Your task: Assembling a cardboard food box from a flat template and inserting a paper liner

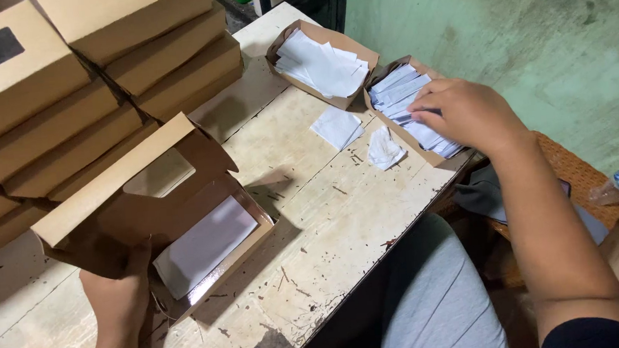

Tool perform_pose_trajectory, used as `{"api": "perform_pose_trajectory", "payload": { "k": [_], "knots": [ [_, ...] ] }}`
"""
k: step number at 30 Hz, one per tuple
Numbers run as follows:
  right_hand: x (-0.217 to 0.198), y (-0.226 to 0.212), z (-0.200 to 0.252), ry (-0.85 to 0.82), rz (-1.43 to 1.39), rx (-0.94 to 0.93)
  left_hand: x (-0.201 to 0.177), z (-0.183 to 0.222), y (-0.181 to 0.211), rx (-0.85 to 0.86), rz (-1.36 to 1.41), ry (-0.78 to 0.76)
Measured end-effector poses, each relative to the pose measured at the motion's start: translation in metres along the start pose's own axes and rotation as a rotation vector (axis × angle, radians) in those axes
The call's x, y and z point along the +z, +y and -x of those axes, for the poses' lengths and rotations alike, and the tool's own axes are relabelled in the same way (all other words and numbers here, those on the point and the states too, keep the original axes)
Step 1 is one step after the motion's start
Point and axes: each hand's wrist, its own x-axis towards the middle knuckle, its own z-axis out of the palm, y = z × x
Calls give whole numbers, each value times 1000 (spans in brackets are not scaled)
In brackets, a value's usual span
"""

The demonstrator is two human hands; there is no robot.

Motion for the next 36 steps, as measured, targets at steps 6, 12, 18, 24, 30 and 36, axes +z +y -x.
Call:
{"api": "perform_pose_trajectory", "payload": {
  "k": [6, 12, 18, 24, 30, 36],
  "knots": [
    [-10, -8, 2, 13, 85, 67, 0, 3, 17, -37, 70, -11],
    [13, -2, -3, 672, 246, -263, 7, -13, -41, 27, 2, 34],
    [-7, -150, 8, 654, -325, -703, 16, -15, -37, 219, 209, 23],
    [38, -287, -13, 484, -280, -1057, 13, -10, -24, 250, 376, 30],
    [50, -346, -34, -106, 61, -901, 3, -3, 2, 277, 367, 64],
    [21, -358, -29, -421, 66, -663, -5, 9, 16, 305, 389, 69]
  ]
}}
